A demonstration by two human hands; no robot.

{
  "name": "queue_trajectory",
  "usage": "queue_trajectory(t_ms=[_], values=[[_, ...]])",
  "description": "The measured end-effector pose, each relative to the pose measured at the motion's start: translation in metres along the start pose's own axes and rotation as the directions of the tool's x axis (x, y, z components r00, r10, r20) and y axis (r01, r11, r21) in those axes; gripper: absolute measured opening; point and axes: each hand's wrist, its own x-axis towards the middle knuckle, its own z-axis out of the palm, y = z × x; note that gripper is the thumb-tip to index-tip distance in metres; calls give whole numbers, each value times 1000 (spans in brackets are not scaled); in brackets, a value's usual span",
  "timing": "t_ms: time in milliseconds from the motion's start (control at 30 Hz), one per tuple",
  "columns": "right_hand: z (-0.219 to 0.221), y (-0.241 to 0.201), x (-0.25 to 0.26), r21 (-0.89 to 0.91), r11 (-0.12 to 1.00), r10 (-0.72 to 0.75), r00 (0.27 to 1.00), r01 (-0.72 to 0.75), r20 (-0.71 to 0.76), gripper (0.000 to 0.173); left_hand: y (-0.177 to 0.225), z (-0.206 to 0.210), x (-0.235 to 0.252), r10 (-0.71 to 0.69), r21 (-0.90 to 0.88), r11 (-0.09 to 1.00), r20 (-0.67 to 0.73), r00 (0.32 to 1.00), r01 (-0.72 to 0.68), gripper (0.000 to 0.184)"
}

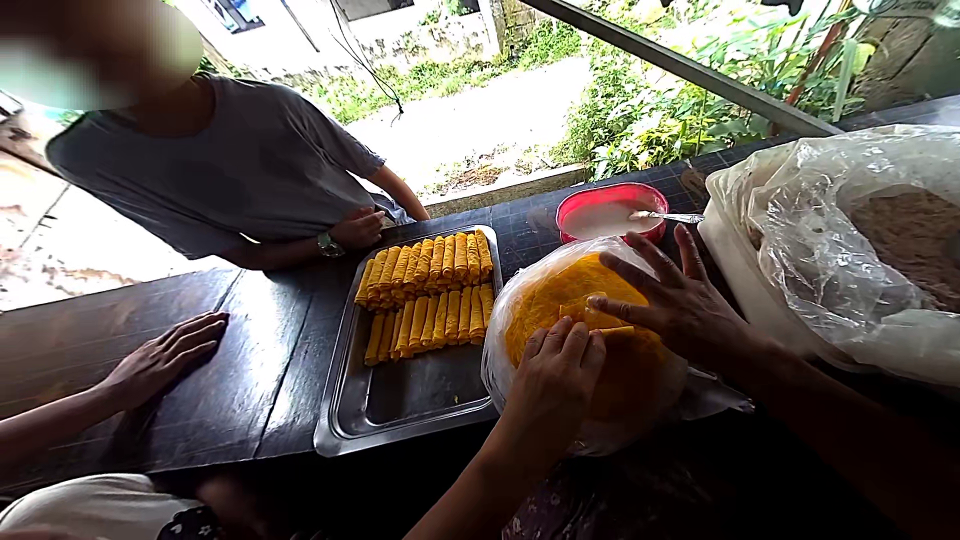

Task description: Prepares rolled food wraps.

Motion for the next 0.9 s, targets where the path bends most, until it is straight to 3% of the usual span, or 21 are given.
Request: queue_trajectory(t_ms=[100, 233, 333, 467, 667, 800, 900], values=[[6, 3, 1, 13, 999, -50, 998, 49, 40, 65, 0, 0, 0, -2, 15, 1000, 8, 1000, 2, 26], [2, 6, 17, -42, 999, -6, 998, 8, 56, 66, 1, 1, -1, -13, 24, 1000, 15, 1000, 12, 28], [2, 0, 28, 27, 999, -37, 998, 36, 52, 67, 1, 1, 0, -10, 29, 1000, 11, 1000, 9, 31], [10, -3, 31, 127, 990, -80, 988, 62, 134, 60, 1, 1, -1, -6, 29, 1000, 8, 1000, 6, 29], [-8, 1, 39, 151, 988, -40, 995, 25, 97, 43, 1, 0, 0, -17, 17, 1000, 36, 999, 16, 36], [2, -7, 42, 147, 989, -55, 989, 35, 138, 58, 1, 1, 1, -10, 17, 1000, 22, 1000, 10, 34], [1, -7, 40, 127, 992, 0, 991, -17, 131, 54, 0, 0, 1, -7, 11, 1000, 30, 1000, 7, 34]])
